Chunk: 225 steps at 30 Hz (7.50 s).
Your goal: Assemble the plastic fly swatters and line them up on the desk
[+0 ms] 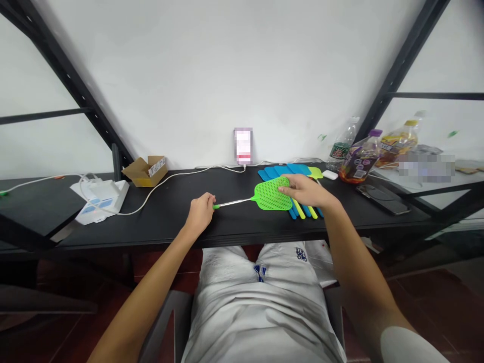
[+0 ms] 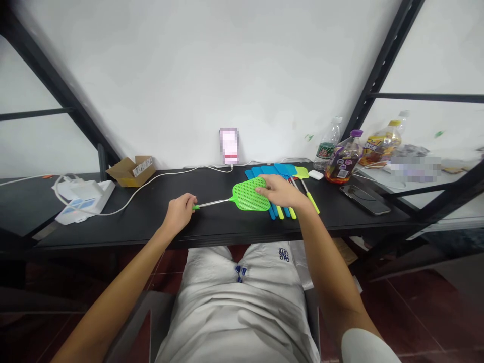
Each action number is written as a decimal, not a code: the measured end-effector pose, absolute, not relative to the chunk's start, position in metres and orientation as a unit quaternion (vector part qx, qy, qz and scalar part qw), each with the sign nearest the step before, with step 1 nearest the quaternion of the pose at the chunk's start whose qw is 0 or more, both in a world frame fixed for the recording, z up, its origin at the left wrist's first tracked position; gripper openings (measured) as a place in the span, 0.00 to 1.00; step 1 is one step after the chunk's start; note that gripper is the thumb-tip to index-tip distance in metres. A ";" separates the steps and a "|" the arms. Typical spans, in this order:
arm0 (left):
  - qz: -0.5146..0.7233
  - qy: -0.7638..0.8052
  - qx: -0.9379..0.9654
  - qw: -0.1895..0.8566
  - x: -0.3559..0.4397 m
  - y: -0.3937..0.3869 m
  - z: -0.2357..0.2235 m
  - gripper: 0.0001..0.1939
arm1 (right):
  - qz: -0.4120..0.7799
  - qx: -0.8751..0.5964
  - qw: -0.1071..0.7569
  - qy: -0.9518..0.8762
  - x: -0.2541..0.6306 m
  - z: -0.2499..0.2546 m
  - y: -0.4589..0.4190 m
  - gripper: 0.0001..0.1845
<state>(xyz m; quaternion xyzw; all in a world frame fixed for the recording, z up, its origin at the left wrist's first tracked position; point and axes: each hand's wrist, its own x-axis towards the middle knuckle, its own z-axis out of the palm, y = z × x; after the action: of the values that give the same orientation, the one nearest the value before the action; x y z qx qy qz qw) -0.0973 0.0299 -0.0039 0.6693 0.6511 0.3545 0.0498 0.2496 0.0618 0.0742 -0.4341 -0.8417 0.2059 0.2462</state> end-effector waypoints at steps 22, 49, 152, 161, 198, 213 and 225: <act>0.354 0.656 0.665 0.032 -0.095 0.023 0.005 0.15 | 0.345 -0.332 0.332 -0.813 0.244 0.067 0.067 0.14; 0.330 0.694 0.627 -0.124 -0.085 0.011 0.006 0.15 | 0.534 -0.441 0.388 -0.608 0.211 0.050 0.075 0.17; 0.382 0.463 0.800 0.024 -0.077 0.011 0.000 0.12 | 0.388 -0.434 0.472 -0.662 0.225 0.060 0.078 0.10; 0.364 0.471 0.804 0.003 -0.077 0.013 0.001 0.10 | 0.119 -0.704 0.225 -0.663 0.331 0.068 0.102 0.15; 0.328 0.486 0.810 0.007 -0.076 0.013 0.004 0.10 | 0.073 -0.766 0.075 -0.635 0.327 0.045 0.118 0.38; 0.321 0.494 0.808 0.017 -0.075 0.012 0.005 0.11 | 0.094 -0.737 0.063 -0.666 0.273 0.045 0.104 0.46; 0.315 0.495 0.810 0.016 -0.077 0.013 0.003 0.10 | 0.018 -0.661 0.077 -0.746 0.228 0.052 0.081 0.18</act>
<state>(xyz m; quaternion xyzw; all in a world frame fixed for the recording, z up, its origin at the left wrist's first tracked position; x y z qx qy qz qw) -0.0766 0.0129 0.0031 0.8099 0.4948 0.3147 0.0161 0.2280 0.0813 0.0521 -0.6611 -0.7461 0.0175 0.0771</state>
